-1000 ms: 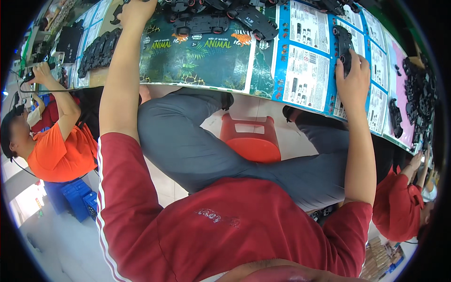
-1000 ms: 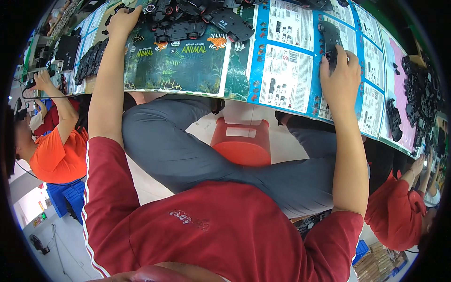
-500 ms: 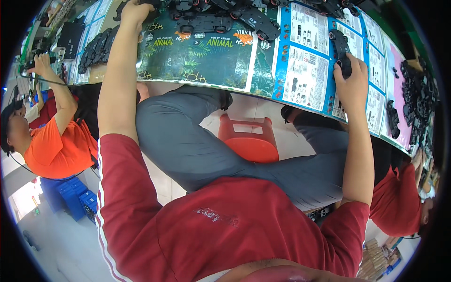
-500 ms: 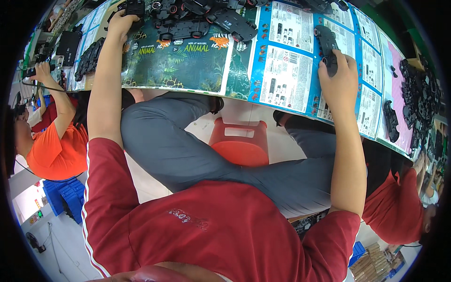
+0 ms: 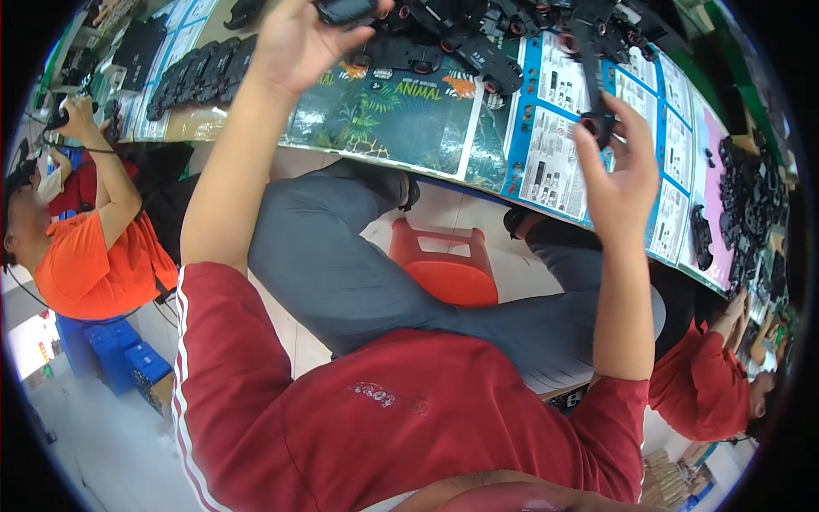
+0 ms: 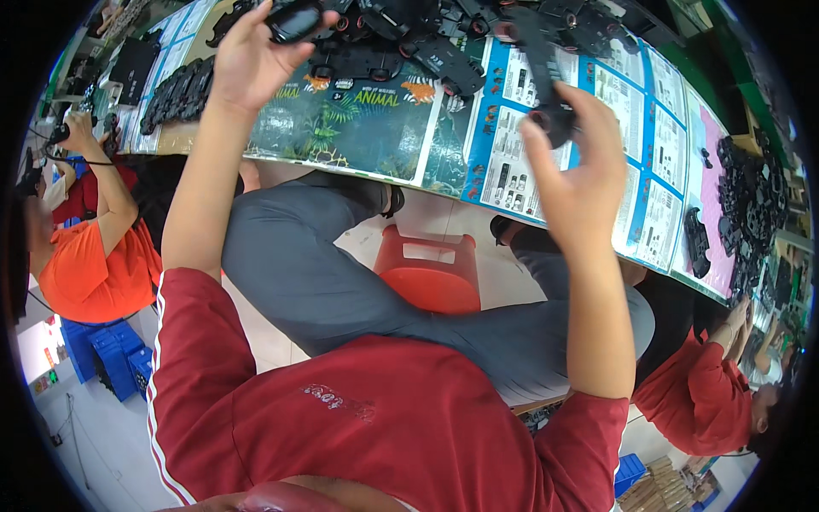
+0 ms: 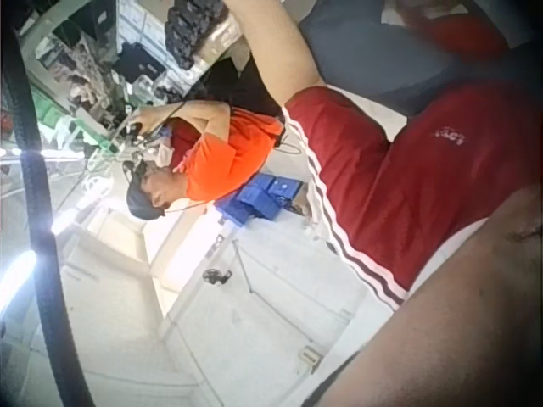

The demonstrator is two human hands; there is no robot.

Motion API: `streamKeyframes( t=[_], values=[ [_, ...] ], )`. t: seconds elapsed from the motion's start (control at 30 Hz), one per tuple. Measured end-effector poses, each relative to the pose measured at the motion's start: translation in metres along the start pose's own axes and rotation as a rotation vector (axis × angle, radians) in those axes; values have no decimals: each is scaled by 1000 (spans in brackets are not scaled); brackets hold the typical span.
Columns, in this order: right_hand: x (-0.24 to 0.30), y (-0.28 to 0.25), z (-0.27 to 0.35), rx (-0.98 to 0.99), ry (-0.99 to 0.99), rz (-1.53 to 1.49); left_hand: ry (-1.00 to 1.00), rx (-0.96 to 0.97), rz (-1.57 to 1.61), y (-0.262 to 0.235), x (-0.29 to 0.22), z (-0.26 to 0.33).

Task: The person assembles toy cars by picking up chassis and components from the table, fitting parts together by hand, and placing the assembled toy car chassis back onto the table.

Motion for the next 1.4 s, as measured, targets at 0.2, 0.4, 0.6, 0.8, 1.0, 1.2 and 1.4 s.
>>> streamKeyframes(
  t=[0.2, 0.4, 0.6, 0.8, 1.0, 1.2, 1.4],
  values=[
    [63, 36, -15, -66, -202, 72, 16, 72, -228, 62, 62, -2],
    [71, 74, -15, -135, -188, 68, 12, 197, -158, 97, 99, 10],
    [58, 95, -12, -56, -137, 136, -58, 204, -222, 92, 114, 17],
    [58, 103, -17, 127, -195, 184, -123, 69, -208, 77, 109, 15],
    [49, 102, -19, 77, -229, 74, -133, 91, -238, 68, 116, 13],
    [46, 105, -17, -15, -159, 15, -111, 119, -184, 68, 119, 12],
    [50, 97, -15, -102, -265, 71, -104, 81, -269, 72, 120, 14]
  ],
)
Point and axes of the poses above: each hand's wrist, its own z-axis away from the middle knuckle, its own y-axis out of the palm, x = y × z, the point moved 8 cm from there along -z, towards the middle knuckle, and after that the axes turned 9 degrees about x, right-handed, at the moved point
